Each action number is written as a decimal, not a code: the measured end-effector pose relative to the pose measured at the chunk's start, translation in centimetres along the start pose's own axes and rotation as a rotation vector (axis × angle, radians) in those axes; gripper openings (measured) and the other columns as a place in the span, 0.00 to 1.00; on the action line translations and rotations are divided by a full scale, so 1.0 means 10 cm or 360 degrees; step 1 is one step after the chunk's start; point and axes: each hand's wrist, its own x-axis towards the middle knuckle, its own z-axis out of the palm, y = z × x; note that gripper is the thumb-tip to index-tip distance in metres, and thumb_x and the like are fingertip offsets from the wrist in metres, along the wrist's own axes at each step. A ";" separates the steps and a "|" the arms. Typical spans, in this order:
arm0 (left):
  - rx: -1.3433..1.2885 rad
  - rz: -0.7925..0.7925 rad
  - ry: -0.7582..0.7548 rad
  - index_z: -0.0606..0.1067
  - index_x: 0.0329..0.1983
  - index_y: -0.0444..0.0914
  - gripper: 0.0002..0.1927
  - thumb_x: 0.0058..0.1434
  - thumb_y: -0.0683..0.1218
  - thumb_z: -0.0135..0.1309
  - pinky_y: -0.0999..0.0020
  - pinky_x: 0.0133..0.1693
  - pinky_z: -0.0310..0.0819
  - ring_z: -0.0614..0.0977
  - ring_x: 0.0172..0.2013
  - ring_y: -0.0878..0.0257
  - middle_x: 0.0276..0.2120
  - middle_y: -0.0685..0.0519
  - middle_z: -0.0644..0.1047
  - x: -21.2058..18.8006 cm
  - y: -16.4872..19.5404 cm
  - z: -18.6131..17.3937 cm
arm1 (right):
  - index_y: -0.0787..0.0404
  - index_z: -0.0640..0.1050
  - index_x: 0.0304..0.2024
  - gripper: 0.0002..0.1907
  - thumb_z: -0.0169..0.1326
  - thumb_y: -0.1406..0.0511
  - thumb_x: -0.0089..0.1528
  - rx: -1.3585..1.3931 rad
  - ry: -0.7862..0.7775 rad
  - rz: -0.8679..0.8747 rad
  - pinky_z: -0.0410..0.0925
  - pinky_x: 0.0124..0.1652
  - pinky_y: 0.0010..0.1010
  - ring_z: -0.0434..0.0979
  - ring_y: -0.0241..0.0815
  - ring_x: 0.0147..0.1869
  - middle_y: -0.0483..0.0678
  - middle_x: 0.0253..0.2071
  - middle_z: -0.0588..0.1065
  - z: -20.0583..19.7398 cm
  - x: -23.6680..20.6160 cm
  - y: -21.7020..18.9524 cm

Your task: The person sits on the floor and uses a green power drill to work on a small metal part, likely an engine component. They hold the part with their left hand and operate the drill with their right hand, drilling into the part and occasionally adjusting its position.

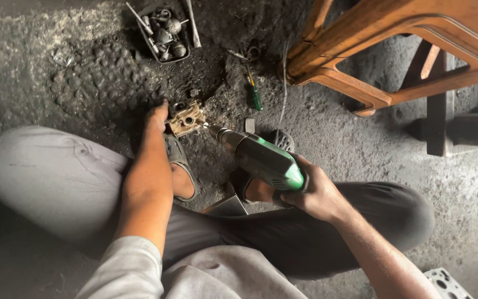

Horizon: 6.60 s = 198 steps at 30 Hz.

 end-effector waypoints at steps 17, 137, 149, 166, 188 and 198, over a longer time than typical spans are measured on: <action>0.0385 -0.0079 0.0159 0.76 0.58 0.30 0.45 0.68 0.75 0.38 0.56 0.63 0.69 0.75 0.63 0.44 0.60 0.35 0.75 0.40 0.04 -0.43 | 0.65 0.54 0.74 0.55 0.62 0.60 0.47 -0.1724 -0.0375 -0.0265 0.75 0.36 0.44 0.83 0.57 0.34 0.62 0.34 0.80 1.04 0.72 -0.52; -0.0490 -0.0189 0.0300 0.78 0.50 0.28 0.28 0.60 0.57 0.62 0.63 0.50 0.77 0.85 0.49 0.56 0.50 0.42 0.82 0.37 -0.32 -0.46 | 0.69 0.71 0.54 0.27 0.61 0.67 0.54 -0.1177 -0.0661 0.0226 0.78 0.28 0.30 0.84 0.41 0.31 0.55 0.34 0.82 0.97 1.78 -2.23; -0.0575 -0.0184 0.0441 0.80 0.45 0.28 0.26 0.56 0.55 0.66 0.64 0.47 0.78 0.85 0.47 0.58 0.47 0.42 0.82 0.27 -0.27 -0.48 | 0.72 0.80 0.48 0.21 0.62 0.70 0.53 -0.0186 -0.0357 0.0646 0.79 0.36 0.39 0.84 0.46 0.31 0.59 0.35 0.82 0.34 2.39 -1.91; -0.0214 -0.0112 0.0395 0.79 0.50 0.27 0.32 0.59 0.60 0.66 0.62 0.52 0.78 0.83 0.51 0.52 0.51 0.38 0.80 0.47 -0.15 -0.30 | 0.65 0.78 0.51 0.34 0.69 0.69 0.40 -0.0490 -0.0236 0.0209 0.74 0.48 0.36 0.83 0.49 0.45 0.56 0.42 0.82 -0.11 1.85 0.23; -0.0915 -0.0383 0.0308 0.75 0.55 0.29 0.25 0.58 0.47 0.65 0.67 0.49 0.83 0.88 0.48 0.54 0.53 0.39 0.80 0.39 -0.11 -0.08 | 0.69 0.79 0.43 0.23 0.61 0.73 0.43 0.0138 -0.0396 0.0482 0.77 0.47 0.39 0.83 0.48 0.41 0.56 0.36 0.81 -0.47 2.08 0.99; -0.0856 -0.0365 0.0365 0.74 0.57 0.29 0.28 0.58 0.48 0.67 0.65 0.54 0.81 0.82 0.53 0.53 0.57 0.40 0.76 0.32 -0.03 -0.06 | 0.64 0.67 0.66 0.38 0.61 0.58 0.56 -0.2488 -0.0240 -0.1424 0.74 0.49 0.44 0.82 0.49 0.44 0.53 0.43 0.81 0.15 1.49 0.81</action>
